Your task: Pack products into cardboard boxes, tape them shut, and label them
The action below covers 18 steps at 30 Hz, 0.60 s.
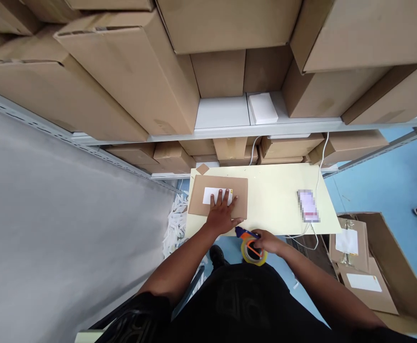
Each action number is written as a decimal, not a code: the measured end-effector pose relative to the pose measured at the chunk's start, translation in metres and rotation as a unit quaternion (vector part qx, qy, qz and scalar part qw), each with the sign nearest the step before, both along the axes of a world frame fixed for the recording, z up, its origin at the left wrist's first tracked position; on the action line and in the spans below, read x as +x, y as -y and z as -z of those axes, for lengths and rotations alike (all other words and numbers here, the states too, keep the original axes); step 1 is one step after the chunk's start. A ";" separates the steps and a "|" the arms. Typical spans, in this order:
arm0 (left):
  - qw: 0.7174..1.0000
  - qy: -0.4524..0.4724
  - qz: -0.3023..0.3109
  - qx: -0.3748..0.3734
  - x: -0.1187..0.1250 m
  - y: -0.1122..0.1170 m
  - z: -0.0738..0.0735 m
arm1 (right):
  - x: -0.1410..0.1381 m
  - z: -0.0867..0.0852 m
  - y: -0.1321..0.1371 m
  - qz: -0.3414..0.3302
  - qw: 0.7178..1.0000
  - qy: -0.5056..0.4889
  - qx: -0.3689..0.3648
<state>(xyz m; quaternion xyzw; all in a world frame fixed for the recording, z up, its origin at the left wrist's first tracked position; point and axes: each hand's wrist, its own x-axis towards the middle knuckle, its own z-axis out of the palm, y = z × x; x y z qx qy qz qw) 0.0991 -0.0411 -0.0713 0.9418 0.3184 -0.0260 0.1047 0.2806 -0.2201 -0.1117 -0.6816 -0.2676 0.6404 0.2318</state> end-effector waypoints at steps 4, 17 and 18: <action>1.000 0.006 -0.001 0.005 -0.001 0.001 0.001 | 0.050 -0.014 0.042 0.083 0.996 0.026 0.020; 0.999 -0.021 -0.007 -0.041 0.001 0.000 -0.008 | 0.144 -0.151 -0.083 0.137 0.917 0.244 0.286; 0.998 -0.024 -0.008 -0.051 0.001 0.000 -0.009 | 0.142 -0.168 -0.108 0.138 0.909 0.255 0.300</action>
